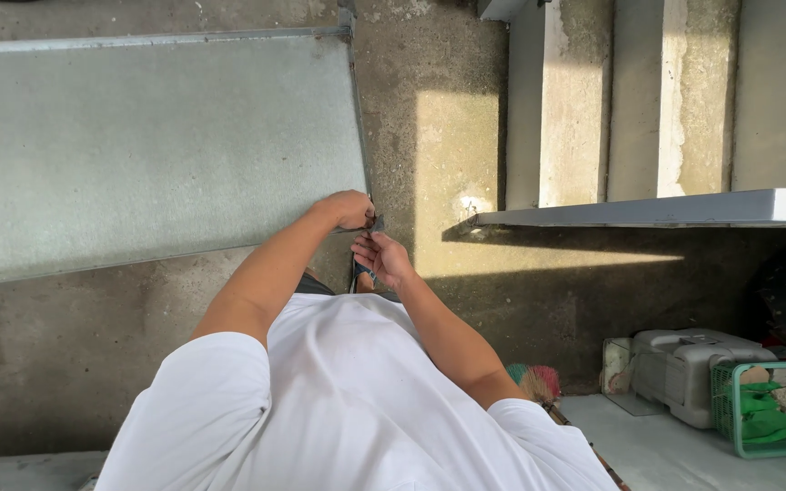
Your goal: Assembling and adjusting a metal storage shelf using tools like a wrench and screwdriver.
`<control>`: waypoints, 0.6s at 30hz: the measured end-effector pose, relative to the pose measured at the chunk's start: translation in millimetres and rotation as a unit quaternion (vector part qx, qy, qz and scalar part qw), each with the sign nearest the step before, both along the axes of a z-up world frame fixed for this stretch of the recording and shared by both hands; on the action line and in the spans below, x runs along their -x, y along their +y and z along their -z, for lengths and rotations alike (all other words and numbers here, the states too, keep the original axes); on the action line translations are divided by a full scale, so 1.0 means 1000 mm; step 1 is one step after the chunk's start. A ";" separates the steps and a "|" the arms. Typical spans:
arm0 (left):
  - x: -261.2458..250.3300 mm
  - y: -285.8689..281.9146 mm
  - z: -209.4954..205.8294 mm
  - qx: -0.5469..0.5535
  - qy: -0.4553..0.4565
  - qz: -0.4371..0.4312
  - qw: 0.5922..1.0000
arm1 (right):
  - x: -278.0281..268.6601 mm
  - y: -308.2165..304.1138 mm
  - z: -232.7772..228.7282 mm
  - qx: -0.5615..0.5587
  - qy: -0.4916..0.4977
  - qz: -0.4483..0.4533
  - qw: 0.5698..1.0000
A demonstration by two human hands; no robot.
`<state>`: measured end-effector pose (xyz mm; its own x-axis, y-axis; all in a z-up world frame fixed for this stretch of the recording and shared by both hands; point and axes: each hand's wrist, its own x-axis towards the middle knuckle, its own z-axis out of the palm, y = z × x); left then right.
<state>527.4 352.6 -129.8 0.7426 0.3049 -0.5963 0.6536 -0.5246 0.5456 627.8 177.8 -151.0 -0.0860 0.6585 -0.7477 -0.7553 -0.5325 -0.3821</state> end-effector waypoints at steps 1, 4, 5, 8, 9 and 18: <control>0.000 0.002 -0.013 -0.003 0.001 0.012 1.000 | -0.001 0.006 0.002 -0.003 0.001 0.012 1.000; 0.004 -0.007 -0.033 -0.014 0.025 0.037 0.999 | 0.007 -0.001 0.013 0.014 -0.017 0.058 0.998; 0.004 -0.005 -0.030 -0.019 0.023 0.033 0.999 | 0.011 -0.001 0.018 0.010 -0.042 0.067 0.997; 0.001 0.003 -0.016 -0.034 0.015 0.031 0.999 | 0.020 0.006 0.032 -0.010 -0.105 0.105 0.989; 0.002 -0.001 -0.009 -0.038 0.009 0.018 0.999 | 0.026 0.003 0.038 -0.018 -0.143 0.116 0.983; 0.009 -0.001 -0.036 0.015 0.015 -0.030 0.999 | 0.054 0.008 -0.001 -0.010 -0.291 0.164 0.943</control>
